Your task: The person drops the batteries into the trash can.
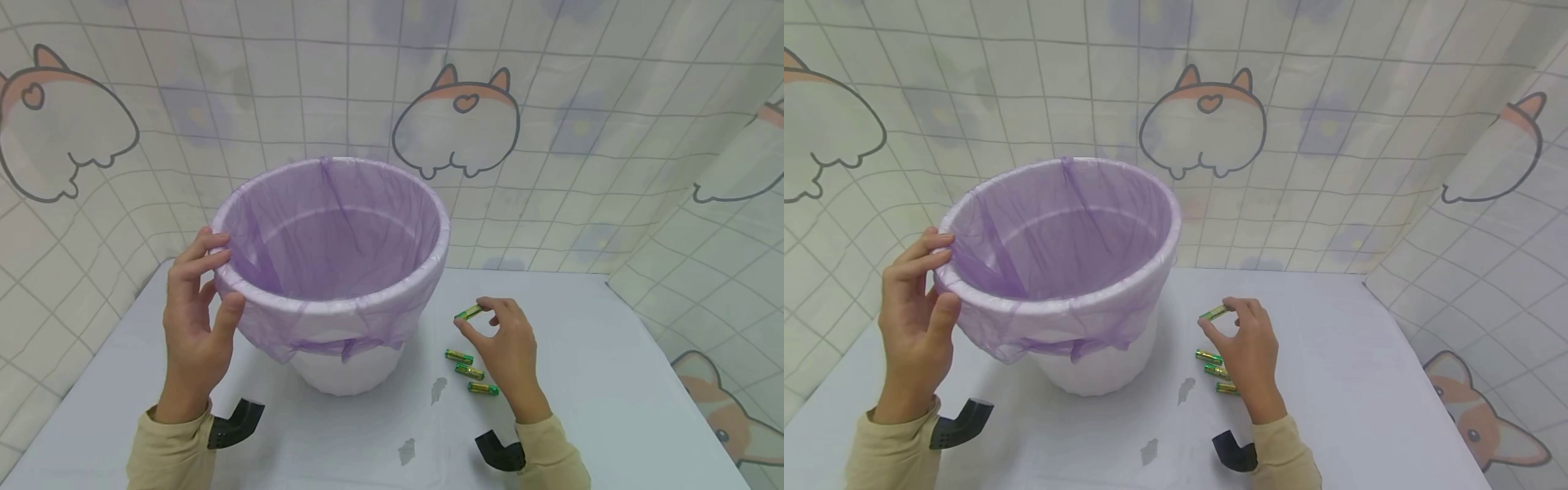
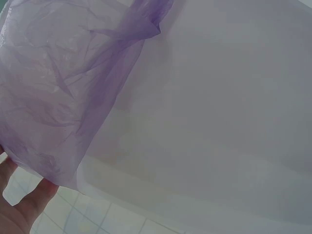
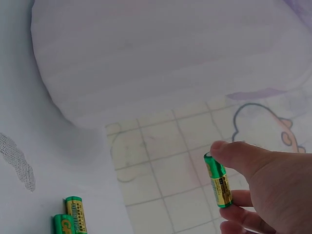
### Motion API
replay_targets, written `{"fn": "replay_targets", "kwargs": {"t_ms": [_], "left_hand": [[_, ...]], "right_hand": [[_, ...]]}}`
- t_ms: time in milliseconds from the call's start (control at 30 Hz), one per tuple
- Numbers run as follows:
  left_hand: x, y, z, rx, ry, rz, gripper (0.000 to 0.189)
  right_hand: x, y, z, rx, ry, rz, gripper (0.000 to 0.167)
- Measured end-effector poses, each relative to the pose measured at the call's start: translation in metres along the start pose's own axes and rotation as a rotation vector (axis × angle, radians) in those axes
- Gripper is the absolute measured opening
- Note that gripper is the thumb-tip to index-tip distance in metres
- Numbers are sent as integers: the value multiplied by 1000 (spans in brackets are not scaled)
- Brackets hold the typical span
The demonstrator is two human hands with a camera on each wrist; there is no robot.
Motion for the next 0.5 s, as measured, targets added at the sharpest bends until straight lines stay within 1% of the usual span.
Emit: {"fn": "replay_targets", "kwargs": {"t_ms": [500], "left_hand": [[0, 0, 0, 5, 1, 6, 51]], "right_hand": [[1, -18, -17, -43, -38, 43, 46]]}}
Point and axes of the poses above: each hand's wrist, its own x-axis away from the middle knuckle, its own y-axis out of the palm, z = x × y, the point moved 8 cm from there along -x, towards the middle knuckle, and after that the axes turned 6 degrees about y, right-handed, at the moved point
